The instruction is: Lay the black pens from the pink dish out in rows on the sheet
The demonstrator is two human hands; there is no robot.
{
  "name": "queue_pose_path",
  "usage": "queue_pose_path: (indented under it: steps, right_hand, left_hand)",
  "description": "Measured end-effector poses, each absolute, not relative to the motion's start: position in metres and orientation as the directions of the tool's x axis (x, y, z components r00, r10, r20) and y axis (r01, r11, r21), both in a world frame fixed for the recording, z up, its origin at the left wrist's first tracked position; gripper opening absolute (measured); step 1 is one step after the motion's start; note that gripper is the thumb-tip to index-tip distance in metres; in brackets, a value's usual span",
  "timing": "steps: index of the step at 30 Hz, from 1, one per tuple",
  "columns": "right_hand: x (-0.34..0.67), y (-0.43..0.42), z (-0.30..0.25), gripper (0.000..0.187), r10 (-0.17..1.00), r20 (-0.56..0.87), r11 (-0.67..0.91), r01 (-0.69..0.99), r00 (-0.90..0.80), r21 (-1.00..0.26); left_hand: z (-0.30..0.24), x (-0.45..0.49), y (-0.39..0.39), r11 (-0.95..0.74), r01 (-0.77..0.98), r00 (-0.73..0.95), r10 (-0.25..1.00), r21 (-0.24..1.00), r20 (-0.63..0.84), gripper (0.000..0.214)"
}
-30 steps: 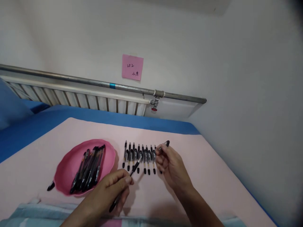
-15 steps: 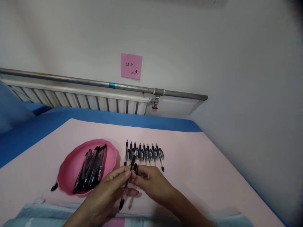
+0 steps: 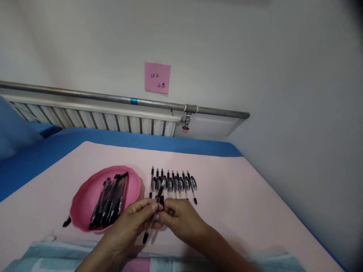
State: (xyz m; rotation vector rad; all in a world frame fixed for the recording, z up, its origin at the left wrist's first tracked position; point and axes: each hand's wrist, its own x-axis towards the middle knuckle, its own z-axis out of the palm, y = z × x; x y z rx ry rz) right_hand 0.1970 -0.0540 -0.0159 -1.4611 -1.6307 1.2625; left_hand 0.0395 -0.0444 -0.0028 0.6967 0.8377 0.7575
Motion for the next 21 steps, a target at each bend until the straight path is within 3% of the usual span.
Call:
queue_pose_path:
  steps: [5,10,16,21]
  right_hand:
    - [0.198,-0.055,-0.01,0.021,0.976,-0.112,-0.023,0.418,-0.189,-0.908]
    - [0.191,-0.059,0.001,0.013,0.98,-0.046,0.022,0.333,-0.194,-0.943]
    - [0.177,-0.063,0.001,0.009,0.955,-0.192,-0.194,0.014,-0.228,-0.981]
    - [0.172,-0.065,0.005,0.009,0.939,-0.294,-0.312,-0.078,-0.179,-0.947]
  left_hand:
    - [-0.01,0.037,-0.041,0.463,-0.265,0.426,0.843,0.846,-0.329,0.019]
    - [-0.021,0.038,-0.04,0.356,-0.374,0.302,0.92,0.856,-0.25,0.018]
    - [-0.025,0.042,-0.043,0.267,-0.298,0.164,0.96,0.916,-0.226,0.025]
    - [-0.027,0.042,-0.044,0.275,-0.269,0.166,0.957,0.923,-0.237,0.03]
